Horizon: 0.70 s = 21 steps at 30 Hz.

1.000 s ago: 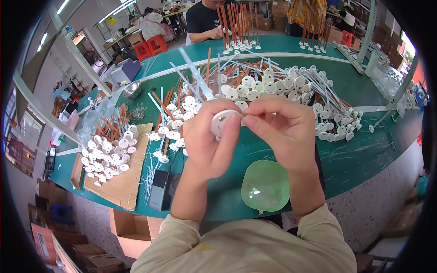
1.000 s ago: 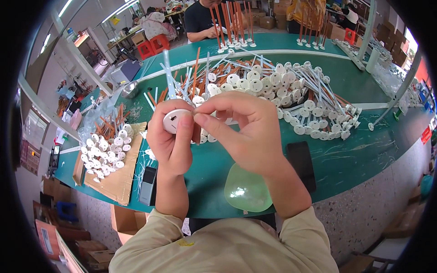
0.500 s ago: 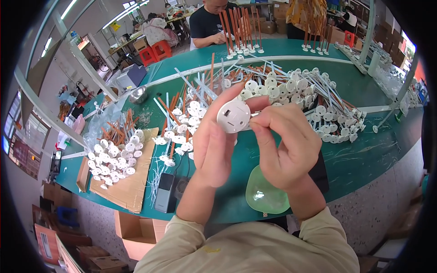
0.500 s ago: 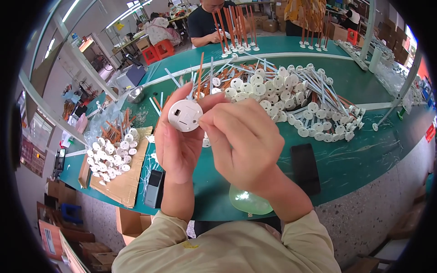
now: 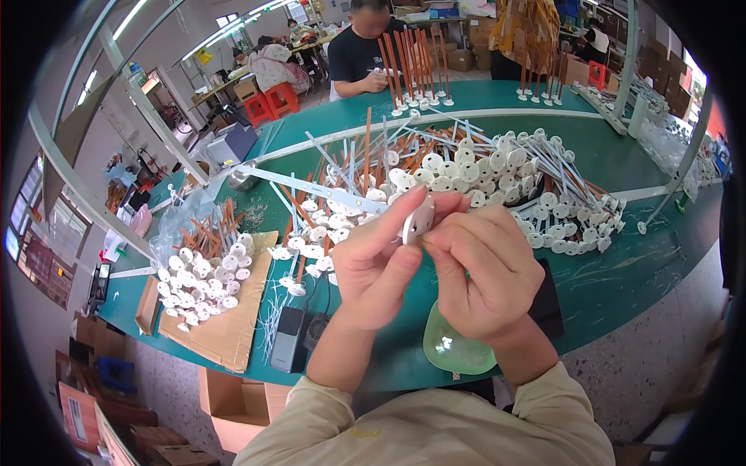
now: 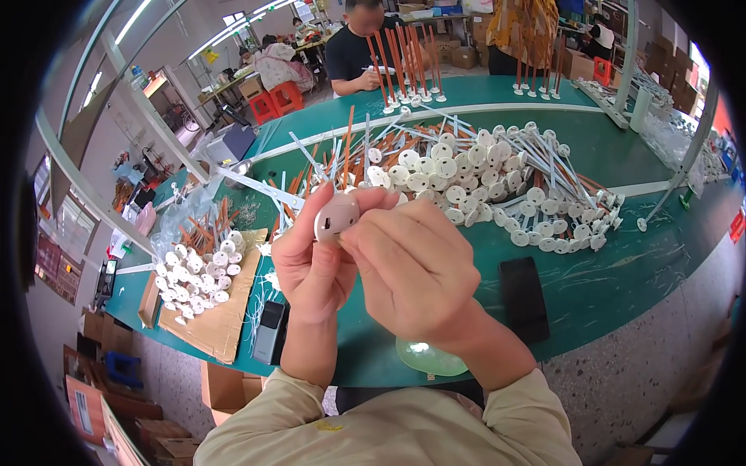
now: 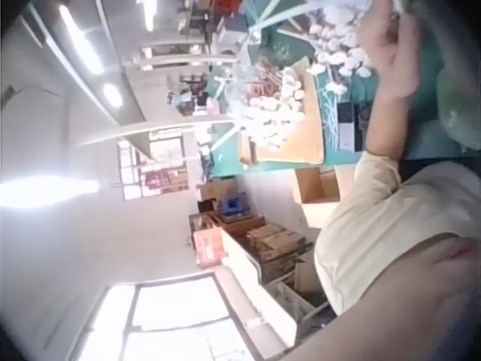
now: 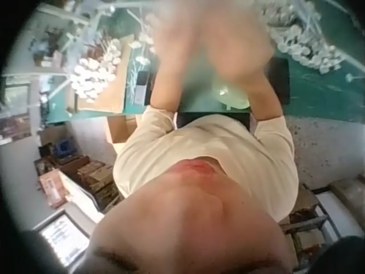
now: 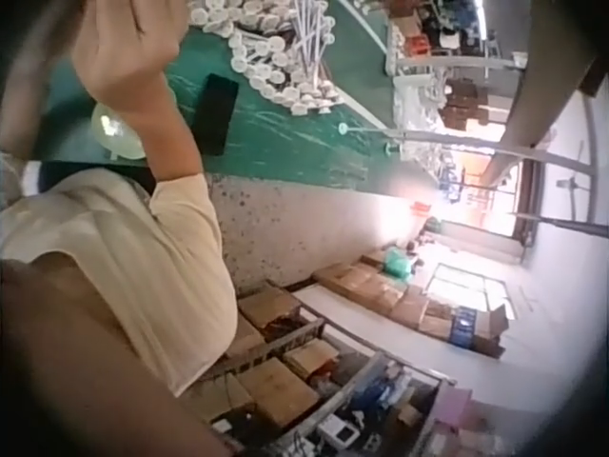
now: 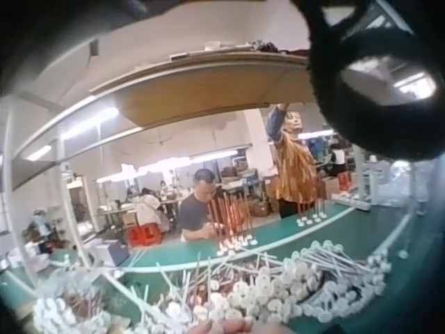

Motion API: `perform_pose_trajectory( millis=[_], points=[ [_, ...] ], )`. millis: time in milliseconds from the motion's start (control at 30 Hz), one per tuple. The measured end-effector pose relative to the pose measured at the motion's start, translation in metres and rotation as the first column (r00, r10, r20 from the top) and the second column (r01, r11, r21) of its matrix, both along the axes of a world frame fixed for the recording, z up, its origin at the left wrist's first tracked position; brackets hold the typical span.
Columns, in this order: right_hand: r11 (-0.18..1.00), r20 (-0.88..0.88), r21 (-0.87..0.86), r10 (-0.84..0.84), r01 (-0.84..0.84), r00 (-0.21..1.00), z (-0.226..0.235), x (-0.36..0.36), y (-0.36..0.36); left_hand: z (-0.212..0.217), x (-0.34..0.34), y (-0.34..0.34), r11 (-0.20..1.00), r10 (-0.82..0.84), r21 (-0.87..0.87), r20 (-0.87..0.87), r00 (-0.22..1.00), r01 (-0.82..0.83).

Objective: Manually assembling small white plastic discs with thin metal stems at a factory workstation.

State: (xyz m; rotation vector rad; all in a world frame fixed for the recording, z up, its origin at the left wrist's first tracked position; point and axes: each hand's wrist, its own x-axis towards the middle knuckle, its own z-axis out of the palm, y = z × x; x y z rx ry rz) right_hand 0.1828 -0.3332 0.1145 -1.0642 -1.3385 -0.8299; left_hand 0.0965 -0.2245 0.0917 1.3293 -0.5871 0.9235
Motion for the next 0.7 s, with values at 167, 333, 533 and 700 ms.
perform_pose_trajectory(
  millis=[167,333,533,700],
  points=[
    [0.998,0.018,0.021,-0.062,0.061,0.998,-0.005,0.002,0.005,-0.003,0.006,-0.003,0.996,0.085,0.023,-0.005,0.996,-0.085],
    [0.997,0.021,0.073,0.025,-0.027,0.999,-0.004,0.01,0.014,0.002,0.005,-0.005,0.999,0.034,-0.03,-0.003,0.999,-0.034],
    [0.995,-0.006,-0.027,0.093,-0.093,0.996,0.003,0.014,-0.006,0.003,-0.001,0.004,0.993,0.065,-0.099,-0.032,0.997,-0.068],
    [0.988,-0.025,0.103,0.114,-0.111,0.993,0.011,0.018,-0.023,0.011,-0.017,0.011,0.943,0.319,-0.07,-0.1,0.943,-0.326]
  ],
)
